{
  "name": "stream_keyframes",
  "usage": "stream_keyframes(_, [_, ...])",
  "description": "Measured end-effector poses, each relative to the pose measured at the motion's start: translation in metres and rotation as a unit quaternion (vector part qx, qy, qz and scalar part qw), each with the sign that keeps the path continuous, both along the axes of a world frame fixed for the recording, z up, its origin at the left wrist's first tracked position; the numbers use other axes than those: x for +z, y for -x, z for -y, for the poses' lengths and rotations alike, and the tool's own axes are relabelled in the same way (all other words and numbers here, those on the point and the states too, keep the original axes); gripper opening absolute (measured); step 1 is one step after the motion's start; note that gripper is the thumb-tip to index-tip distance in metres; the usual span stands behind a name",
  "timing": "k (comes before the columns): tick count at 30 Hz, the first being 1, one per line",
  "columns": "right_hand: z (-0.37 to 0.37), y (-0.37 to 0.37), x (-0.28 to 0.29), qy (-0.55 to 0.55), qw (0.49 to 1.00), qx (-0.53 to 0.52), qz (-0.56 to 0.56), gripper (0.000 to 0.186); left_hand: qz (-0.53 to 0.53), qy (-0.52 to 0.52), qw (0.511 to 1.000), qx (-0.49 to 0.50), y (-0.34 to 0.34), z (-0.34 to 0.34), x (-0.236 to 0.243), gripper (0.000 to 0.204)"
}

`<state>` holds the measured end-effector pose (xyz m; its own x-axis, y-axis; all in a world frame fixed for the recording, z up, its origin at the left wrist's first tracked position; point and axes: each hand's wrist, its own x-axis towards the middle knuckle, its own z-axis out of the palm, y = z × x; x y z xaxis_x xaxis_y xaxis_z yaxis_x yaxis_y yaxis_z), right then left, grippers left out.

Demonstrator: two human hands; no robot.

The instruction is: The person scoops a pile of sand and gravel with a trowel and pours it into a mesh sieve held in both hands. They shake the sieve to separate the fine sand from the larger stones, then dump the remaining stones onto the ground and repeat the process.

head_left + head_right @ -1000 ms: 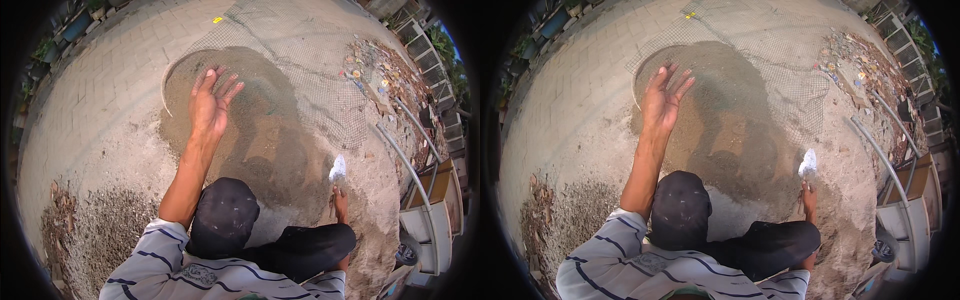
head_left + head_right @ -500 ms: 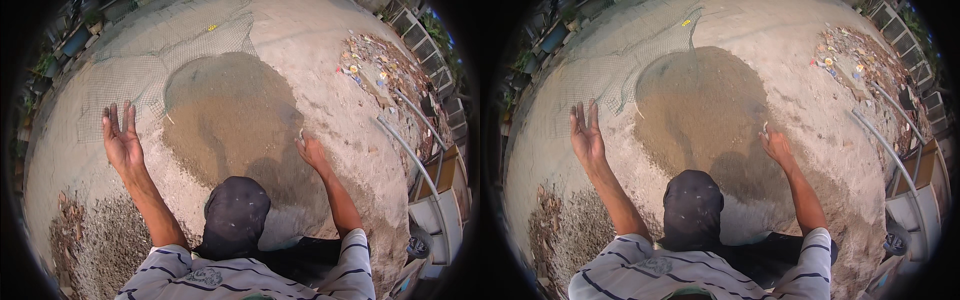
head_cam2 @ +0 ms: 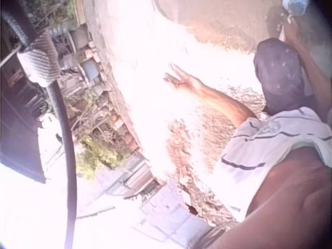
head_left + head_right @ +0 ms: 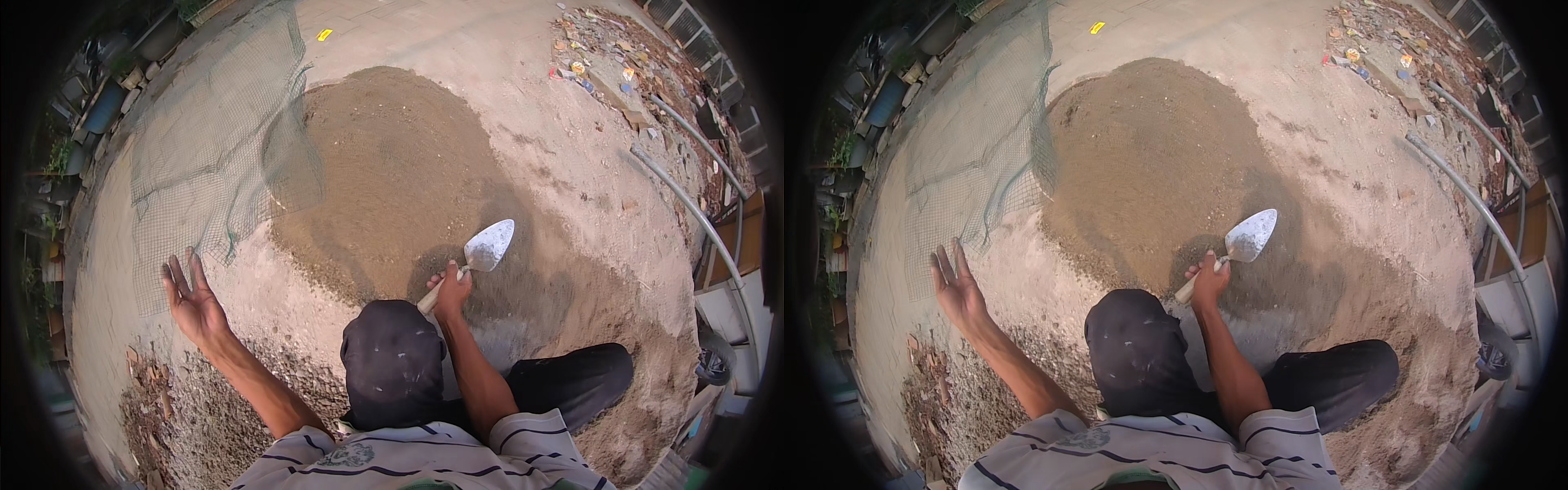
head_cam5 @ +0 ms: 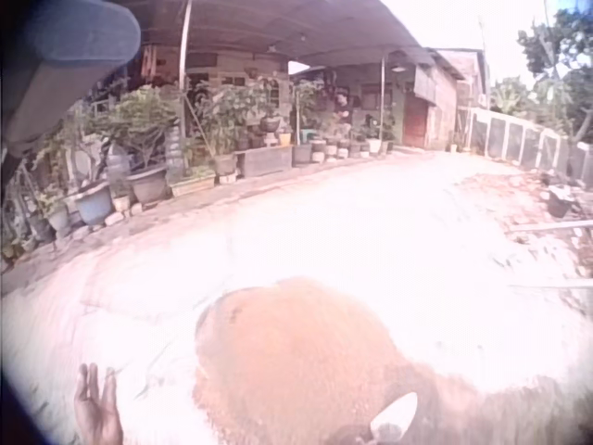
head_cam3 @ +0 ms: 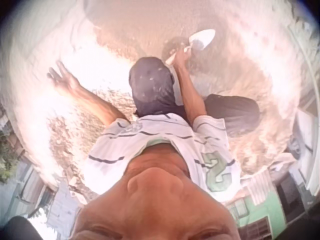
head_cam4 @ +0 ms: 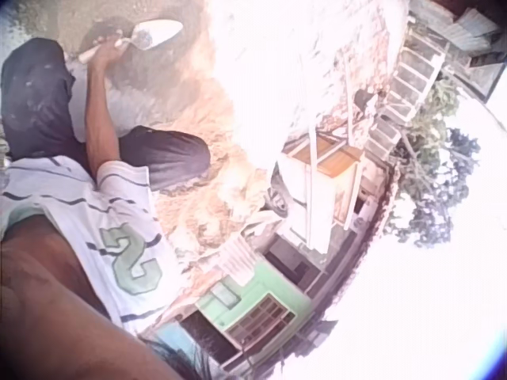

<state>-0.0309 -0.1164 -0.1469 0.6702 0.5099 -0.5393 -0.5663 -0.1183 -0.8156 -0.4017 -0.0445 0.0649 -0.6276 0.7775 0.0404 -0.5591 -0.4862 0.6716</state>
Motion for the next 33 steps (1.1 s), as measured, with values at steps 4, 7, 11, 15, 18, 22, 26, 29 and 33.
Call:
stream_keyframes(4, [0.009, -0.003, -0.015, 0.025, 1.000, -0.017, 0.004, 0.023, 0.005, -0.007, 1.000, -0.004, 0.007, -0.003, -0.010, 0.060])
stream_keyframes(7, [-0.007, -0.003, -0.015, 0.064, 0.998, 0.020, -0.005, 0.025, 0.023, -0.013, 0.999, -0.023, 0.005, -0.005, -0.009, 0.063])
stream_keyframes(11, [-0.036, 0.015, -0.006, 0.053, 0.995, 0.087, 0.005, 0.024, 0.045, -0.030, 0.997, -0.062, 0.007, -0.008, -0.017, 0.065])
stream_keyframes(15, [-0.077, 0.032, 0.008, 0.061, 0.995, 0.077, -0.011, 0.023, 0.083, -0.025, 0.992, -0.097, -0.001, -0.016, -0.025, 0.063])
stream_keyframes(18, [-0.095, 0.043, 0.034, 0.111, 0.990, 0.091, -0.009, 0.025, 0.076, -0.003, 0.993, -0.092, -0.006, -0.014, -0.020, 0.061])
stream_keyframes(22, [-0.123, 0.025, 0.042, 0.098, 0.955, 0.218, 0.177, 0.031, 0.057, 0.011, 0.992, -0.117, -0.023, -0.022, -0.017, 0.060])
stream_keyframes(26, [-0.161, -0.004, 0.102, 0.068, 0.834, 0.378, 0.397, 0.039, 0.039, 0.028, 0.991, -0.127, -0.024, -0.033, -0.020, 0.054])
stream_keyframes(29, [-0.156, -0.030, 0.116, 0.032, 0.811, 0.334, 0.479, 0.035, 0.037, 0.028, 0.988, -0.148, -0.029, -0.046, -0.023, 0.053])
stream_keyframes(33, [-0.087, -0.104, 0.072, 0.040, 0.918, 0.104, 0.381, 0.029, 0.072, -0.003, 0.976, -0.207, -0.043, -0.060, -0.018, 0.054])
